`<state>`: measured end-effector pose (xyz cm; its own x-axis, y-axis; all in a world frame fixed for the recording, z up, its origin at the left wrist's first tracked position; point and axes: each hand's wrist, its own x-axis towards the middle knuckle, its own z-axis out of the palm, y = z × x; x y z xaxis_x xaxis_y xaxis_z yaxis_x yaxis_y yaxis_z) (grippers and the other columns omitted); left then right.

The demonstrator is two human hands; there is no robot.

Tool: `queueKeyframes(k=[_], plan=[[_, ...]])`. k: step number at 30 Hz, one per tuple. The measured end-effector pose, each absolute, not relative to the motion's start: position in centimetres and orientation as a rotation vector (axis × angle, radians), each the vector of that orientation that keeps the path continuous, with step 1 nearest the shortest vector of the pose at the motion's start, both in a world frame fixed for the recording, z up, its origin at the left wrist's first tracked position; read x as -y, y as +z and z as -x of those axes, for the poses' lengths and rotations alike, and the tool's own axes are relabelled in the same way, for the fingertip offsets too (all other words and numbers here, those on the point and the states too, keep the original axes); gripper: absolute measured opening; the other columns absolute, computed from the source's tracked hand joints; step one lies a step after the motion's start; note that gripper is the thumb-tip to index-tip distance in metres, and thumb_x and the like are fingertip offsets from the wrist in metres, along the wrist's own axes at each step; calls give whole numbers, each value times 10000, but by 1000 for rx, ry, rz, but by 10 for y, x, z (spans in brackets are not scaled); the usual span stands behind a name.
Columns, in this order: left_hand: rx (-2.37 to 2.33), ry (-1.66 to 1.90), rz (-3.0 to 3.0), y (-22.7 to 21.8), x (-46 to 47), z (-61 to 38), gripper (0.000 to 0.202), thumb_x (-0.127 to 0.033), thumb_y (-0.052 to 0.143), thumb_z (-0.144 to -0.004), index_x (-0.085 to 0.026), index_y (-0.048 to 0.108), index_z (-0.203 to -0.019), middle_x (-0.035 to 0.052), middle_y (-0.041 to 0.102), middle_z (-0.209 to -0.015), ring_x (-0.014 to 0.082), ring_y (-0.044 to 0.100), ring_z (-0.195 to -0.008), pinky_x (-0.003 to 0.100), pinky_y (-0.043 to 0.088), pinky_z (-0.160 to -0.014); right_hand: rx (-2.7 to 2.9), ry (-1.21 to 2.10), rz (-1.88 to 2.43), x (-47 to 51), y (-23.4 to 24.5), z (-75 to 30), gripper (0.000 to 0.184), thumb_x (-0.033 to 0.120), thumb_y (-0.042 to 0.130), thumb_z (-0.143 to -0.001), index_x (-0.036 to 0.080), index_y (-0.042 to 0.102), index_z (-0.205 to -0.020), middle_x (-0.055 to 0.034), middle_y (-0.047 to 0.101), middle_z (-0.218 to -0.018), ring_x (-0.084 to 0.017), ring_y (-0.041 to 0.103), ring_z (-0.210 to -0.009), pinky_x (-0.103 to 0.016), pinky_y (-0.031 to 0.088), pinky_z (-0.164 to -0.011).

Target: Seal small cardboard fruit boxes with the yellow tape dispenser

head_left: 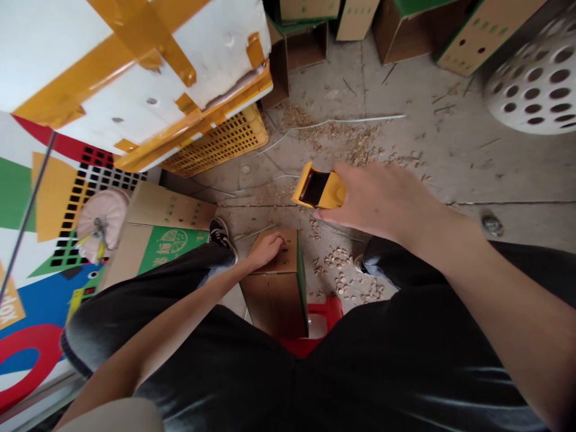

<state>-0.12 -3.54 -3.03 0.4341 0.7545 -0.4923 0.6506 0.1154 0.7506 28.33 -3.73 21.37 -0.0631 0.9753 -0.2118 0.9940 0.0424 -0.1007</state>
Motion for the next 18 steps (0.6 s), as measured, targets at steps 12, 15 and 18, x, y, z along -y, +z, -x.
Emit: queueKeyframes(k=[12,15,18], plan=[[-1137,147,-1599,-21,36,-2,452,-568,576,-980,-162,756,-1066,94,797,-966,224,731,-879,325,557,-836,-2230,-332,-2085,38,213,-285,486,601,700,-845,194,635,-1103,-150,765,-962,-421,750,-876,-384,433,-630],[-1329,50,-1743,-20,35,-1,685,-622,273,-1086,-150,766,-1141,154,777,-1181,277,717,-1134,394,532,-1016,-2235,-323,-2086,38,212,-285,485,606,703,-840,198,633,-1091,-145,764,-956,-429,751,-866,-386,436,-624],[-1633,-358,-1920,-19,34,4,709,-503,126,-1111,-154,686,-1372,210,654,-1434,339,601,-1363,510,476,-1116,-2227,-354,-2085,38,212,-285,492,611,702,-838,201,628,-1099,-137,759,-950,-427,750,-863,-384,445,-622]])
